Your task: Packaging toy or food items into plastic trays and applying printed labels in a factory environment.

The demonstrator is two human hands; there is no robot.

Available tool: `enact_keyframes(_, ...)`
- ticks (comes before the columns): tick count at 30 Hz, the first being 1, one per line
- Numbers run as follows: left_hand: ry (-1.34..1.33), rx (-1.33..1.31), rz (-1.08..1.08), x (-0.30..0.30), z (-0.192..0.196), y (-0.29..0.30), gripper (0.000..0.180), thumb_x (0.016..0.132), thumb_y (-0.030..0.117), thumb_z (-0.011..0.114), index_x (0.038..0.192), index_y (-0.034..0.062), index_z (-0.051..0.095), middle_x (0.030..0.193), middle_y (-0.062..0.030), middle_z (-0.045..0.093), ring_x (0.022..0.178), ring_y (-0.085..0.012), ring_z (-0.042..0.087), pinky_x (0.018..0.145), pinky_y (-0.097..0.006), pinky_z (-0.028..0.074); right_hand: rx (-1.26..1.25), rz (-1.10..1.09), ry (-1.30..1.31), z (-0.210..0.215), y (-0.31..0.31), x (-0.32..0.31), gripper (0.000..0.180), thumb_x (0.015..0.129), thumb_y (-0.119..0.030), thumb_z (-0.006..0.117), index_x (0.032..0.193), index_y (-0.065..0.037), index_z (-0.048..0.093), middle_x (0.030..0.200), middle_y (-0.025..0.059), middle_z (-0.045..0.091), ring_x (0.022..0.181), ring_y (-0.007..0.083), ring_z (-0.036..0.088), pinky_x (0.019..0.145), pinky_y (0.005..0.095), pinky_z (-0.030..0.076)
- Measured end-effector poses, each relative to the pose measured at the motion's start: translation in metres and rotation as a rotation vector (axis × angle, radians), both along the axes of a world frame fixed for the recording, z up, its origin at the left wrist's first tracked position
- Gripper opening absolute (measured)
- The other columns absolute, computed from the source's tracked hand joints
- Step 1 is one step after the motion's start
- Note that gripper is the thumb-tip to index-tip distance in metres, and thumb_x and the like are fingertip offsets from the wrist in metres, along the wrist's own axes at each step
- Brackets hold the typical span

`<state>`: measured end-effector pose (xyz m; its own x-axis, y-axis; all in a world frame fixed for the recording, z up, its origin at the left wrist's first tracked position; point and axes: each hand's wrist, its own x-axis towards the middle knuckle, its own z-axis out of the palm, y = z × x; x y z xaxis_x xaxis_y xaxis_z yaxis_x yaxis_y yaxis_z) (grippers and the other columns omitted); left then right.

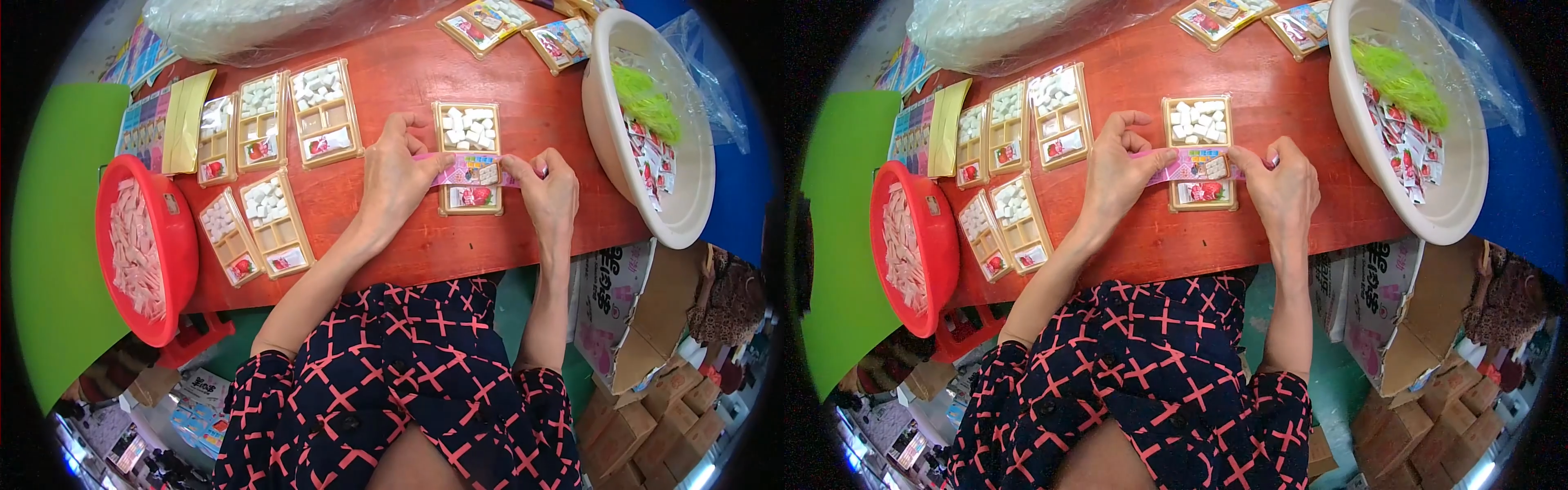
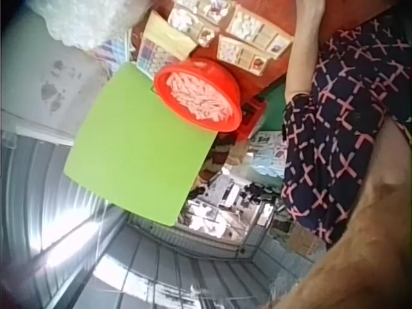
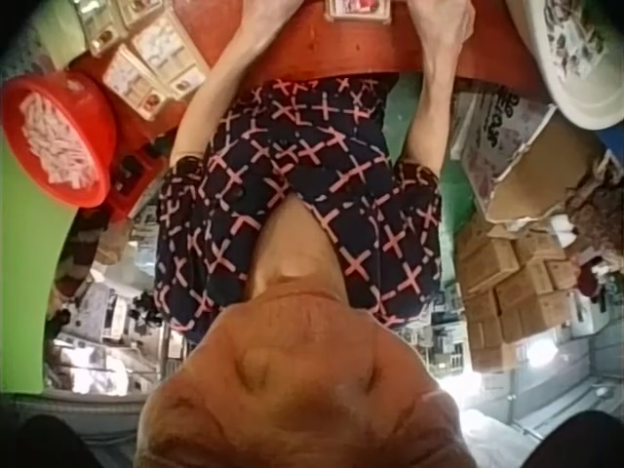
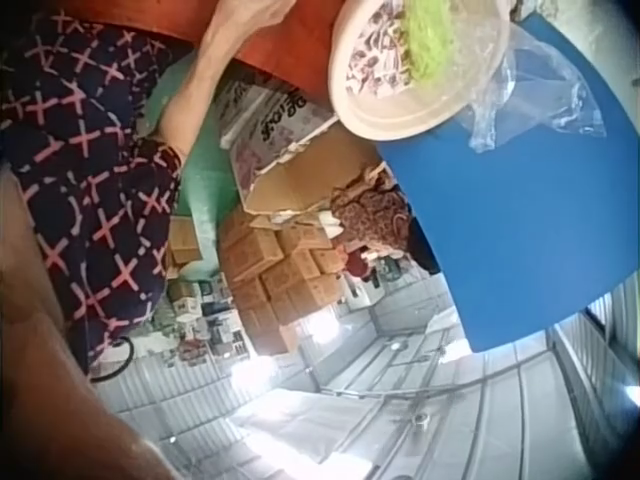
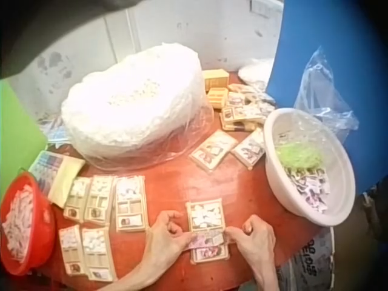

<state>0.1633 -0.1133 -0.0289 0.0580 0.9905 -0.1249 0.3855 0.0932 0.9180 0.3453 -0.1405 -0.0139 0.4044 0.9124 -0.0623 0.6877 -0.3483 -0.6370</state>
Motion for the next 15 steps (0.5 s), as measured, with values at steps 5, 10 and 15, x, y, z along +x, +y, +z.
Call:
enact_keyframes(5,0.126,0.051,-0.006,-0.001,-0.008,0.005,0.047,0.067,0.006,0.073,0.105,-0.0017,0.046,0.061,-0.0047,0.056,0.057,-0.0102,0.054,0.052,-0.024,0.043,-0.084,0.068,-0.117,-0.001,0.013,-0.005,0.044,0.068,-0.031,0.070,0.057,-0.003,0.038,0.052,0.0118,0.045,0.051,0.0228,0.045,0.049,0.0380,0.036)
enact_keyframes(10,0.275,0.070,-0.059,0.000,-0.004,0.002,0.050,0.068,0.010,0.073,0.108,-0.0014,0.045,0.062,-0.0075,0.056,0.057,-0.0163,0.056,0.053,-0.030,0.045,-0.089,0.166,-0.212,-0.005,0.012,-0.006,0.043,0.069,-0.034,0.067,0.057,-0.003,0.039,0.057,0.0162,0.050,0.056,0.0332,0.050,0.051,0.0426,0.037)
enact_keyframes(15,0.281,-0.021,-0.135,-0.002,-0.001,-0.010,0.051,0.068,0.011,0.072,0.109,-0.0014,0.043,0.064,-0.0093,0.055,0.061,-0.0196,0.057,0.055,-0.031,0.045,-0.105,0.153,-0.237,0.001,-0.013,-0.016,0.044,0.072,-0.035,0.065,0.057,-0.002,0.039,0.061,0.0167,0.052,0.057,0.0345,0.051,0.051,0.0431,0.037)
